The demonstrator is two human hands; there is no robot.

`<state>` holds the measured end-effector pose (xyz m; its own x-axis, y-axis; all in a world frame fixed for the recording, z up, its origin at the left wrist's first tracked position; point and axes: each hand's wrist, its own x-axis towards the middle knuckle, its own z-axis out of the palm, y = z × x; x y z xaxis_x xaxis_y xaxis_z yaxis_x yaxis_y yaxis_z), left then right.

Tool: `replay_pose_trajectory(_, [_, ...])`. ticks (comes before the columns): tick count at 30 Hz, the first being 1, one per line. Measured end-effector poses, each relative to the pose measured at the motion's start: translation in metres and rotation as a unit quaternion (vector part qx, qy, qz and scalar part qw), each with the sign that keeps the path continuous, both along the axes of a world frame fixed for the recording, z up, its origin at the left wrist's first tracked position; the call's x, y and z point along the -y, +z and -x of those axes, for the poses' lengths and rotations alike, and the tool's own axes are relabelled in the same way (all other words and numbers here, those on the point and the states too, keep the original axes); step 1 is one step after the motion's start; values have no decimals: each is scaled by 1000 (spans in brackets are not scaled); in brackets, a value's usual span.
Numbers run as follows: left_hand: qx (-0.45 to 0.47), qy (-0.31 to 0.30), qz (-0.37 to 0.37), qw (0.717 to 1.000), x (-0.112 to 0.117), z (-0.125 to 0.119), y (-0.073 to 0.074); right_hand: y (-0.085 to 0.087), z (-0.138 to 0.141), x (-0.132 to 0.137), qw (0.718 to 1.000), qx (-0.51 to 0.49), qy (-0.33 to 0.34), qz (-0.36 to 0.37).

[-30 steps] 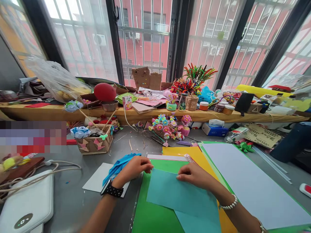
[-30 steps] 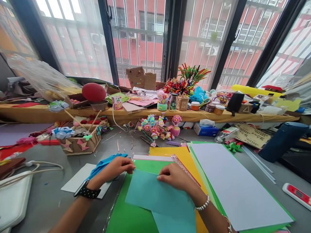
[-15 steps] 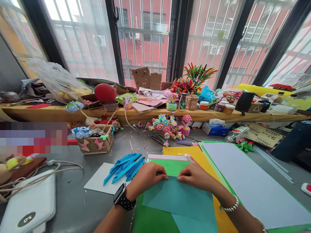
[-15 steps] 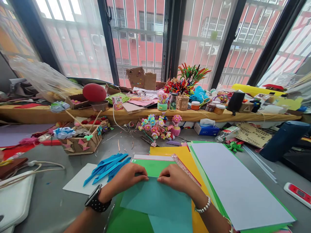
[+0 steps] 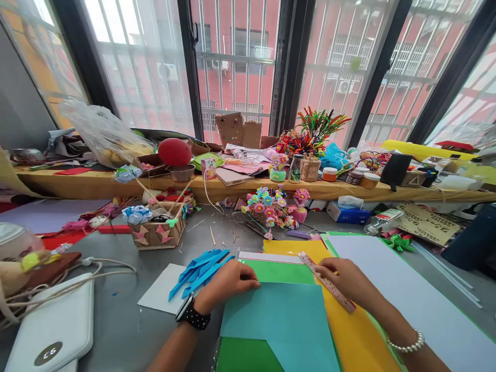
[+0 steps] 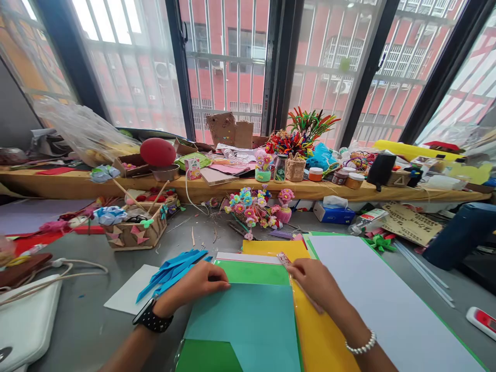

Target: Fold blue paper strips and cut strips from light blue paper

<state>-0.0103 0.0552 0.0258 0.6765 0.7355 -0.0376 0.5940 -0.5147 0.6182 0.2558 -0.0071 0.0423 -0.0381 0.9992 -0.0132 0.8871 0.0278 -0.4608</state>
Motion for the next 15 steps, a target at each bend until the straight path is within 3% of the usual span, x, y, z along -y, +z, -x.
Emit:
replay_pose_trajectory(4, [14, -12, 22, 1000, 1, -3, -3, -7, 47, 0, 994, -28, 101, -7])
replay_pose_trajectory(7, [25, -14, 41, 999, -2, 0, -8, -15, 66, 2, 994, -20, 108, -5])
replay_pose_trajectory(15, [59, -6, 84, 995, -13, 16, -7, -17, 46, 4, 993, -31, 113, 11])
